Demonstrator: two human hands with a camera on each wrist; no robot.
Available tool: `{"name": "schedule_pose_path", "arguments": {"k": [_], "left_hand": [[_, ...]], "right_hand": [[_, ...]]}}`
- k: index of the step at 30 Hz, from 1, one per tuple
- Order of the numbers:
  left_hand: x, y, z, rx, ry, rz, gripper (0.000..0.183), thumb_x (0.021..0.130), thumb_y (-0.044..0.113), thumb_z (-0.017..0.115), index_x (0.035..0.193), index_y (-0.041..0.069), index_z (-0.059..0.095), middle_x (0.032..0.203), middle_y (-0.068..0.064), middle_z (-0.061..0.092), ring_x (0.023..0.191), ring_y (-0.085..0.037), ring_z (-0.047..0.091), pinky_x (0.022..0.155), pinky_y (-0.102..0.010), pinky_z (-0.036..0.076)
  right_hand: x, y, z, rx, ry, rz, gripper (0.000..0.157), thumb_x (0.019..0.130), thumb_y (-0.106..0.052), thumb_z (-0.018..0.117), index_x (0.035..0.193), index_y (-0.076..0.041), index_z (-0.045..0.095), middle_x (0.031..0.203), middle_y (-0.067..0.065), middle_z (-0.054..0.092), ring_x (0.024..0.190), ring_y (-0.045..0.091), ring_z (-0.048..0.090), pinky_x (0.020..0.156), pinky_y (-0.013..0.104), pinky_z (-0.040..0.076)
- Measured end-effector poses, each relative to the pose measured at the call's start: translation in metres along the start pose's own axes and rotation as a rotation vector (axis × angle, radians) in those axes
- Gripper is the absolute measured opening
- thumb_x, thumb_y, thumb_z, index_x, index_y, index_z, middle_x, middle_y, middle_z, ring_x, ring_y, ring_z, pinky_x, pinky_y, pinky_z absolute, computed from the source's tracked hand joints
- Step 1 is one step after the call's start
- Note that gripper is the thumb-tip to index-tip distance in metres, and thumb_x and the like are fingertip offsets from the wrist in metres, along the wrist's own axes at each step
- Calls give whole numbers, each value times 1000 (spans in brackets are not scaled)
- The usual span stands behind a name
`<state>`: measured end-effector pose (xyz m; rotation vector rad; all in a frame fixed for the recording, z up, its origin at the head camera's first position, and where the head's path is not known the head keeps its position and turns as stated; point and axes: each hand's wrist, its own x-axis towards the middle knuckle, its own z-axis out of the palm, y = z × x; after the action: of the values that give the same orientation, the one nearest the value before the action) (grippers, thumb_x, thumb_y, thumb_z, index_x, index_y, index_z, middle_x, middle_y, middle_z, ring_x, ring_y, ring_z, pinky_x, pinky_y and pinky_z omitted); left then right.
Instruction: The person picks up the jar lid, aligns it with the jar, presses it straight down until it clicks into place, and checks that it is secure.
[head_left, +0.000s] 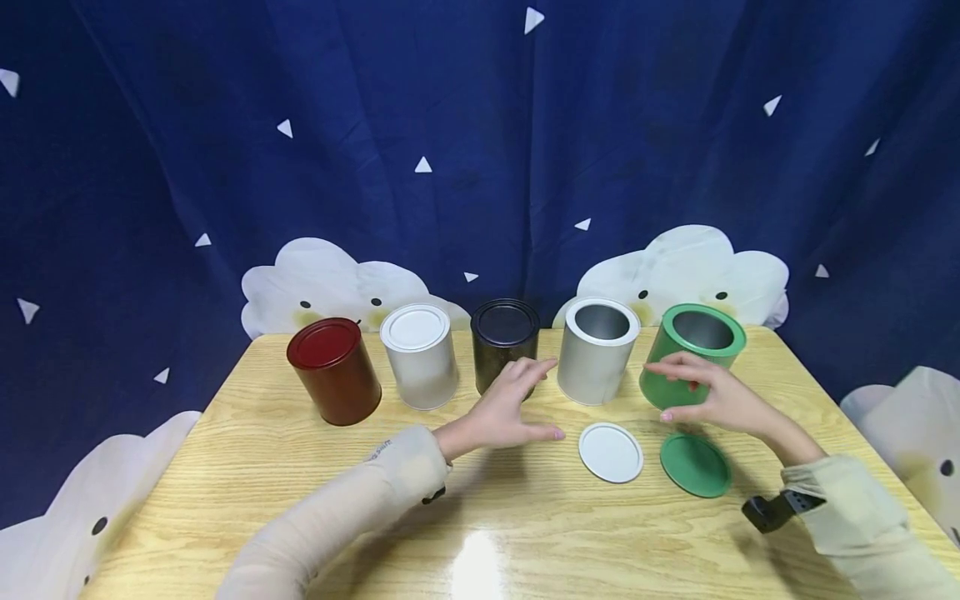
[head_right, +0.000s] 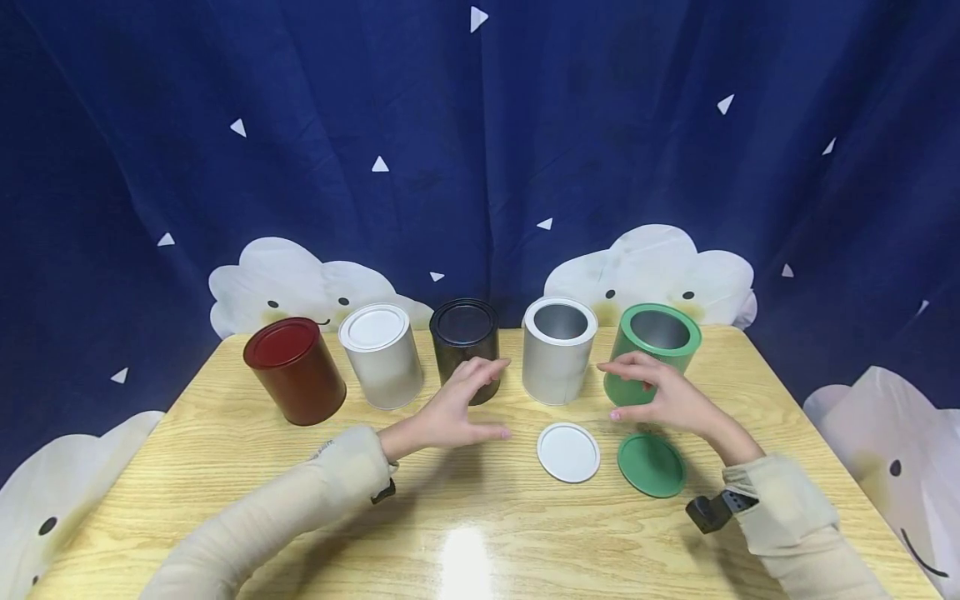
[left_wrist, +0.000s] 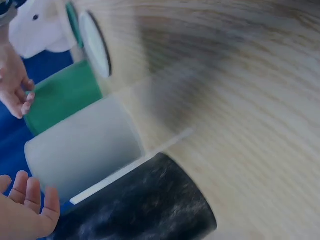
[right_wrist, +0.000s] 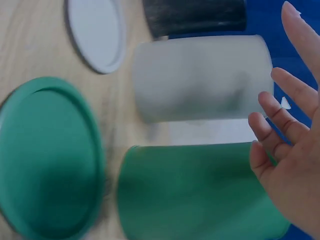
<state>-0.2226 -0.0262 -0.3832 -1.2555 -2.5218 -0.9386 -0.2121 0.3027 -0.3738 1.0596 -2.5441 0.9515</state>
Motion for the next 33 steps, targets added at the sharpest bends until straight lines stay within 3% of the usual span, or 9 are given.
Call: {"name": "schedule_pose_path", "arguments": {"k": [6, 11, 19, 33], "left_hand": [[2, -3, 15, 29, -69, -17, 88, 67, 40, 78, 137, 6, 37, 115, -8, 48, 101, -18, 43, 85, -29, 37], [4, -4, 25, 1, -122, -29, 90, 67, 39, 79, 138, 5, 35, 121, -8, 46, 105, -20, 41, 86, -30, 35], [11, -8, 45, 43, -225, -93, 98, 65, 46, 78, 142, 11, 28, 132, -8, 35, 115, -21, 35, 86, -30, 30], [19, -11, 70, 132, -378, -215, 97, 64, 52, 76, 143, 19, 29, 132, -6, 32, 114, -20, 29, 84, -30, 26]], "right_hand": [[-11, 6, 11, 6, -50, 66, 67, 64, -12, 82, 125, -8, 55, 109, -5, 50, 92, 7, 48, 63, 27, 38], [-19, 12, 22, 26, -97, 76, 70, 65, -12, 81, 128, -4, 51, 110, -3, 49, 89, 6, 46, 63, 29, 38], [-29, 23, 39, 55, -173, 88, 72, 65, -18, 81, 128, 0, 49, 108, 13, 47, 84, 16, 43, 60, 29, 38], [-31, 31, 56, -24, -259, 127, 79, 63, -38, 81, 128, -3, 51, 105, 7, 43, 82, 18, 31, 63, 27, 30]]}}
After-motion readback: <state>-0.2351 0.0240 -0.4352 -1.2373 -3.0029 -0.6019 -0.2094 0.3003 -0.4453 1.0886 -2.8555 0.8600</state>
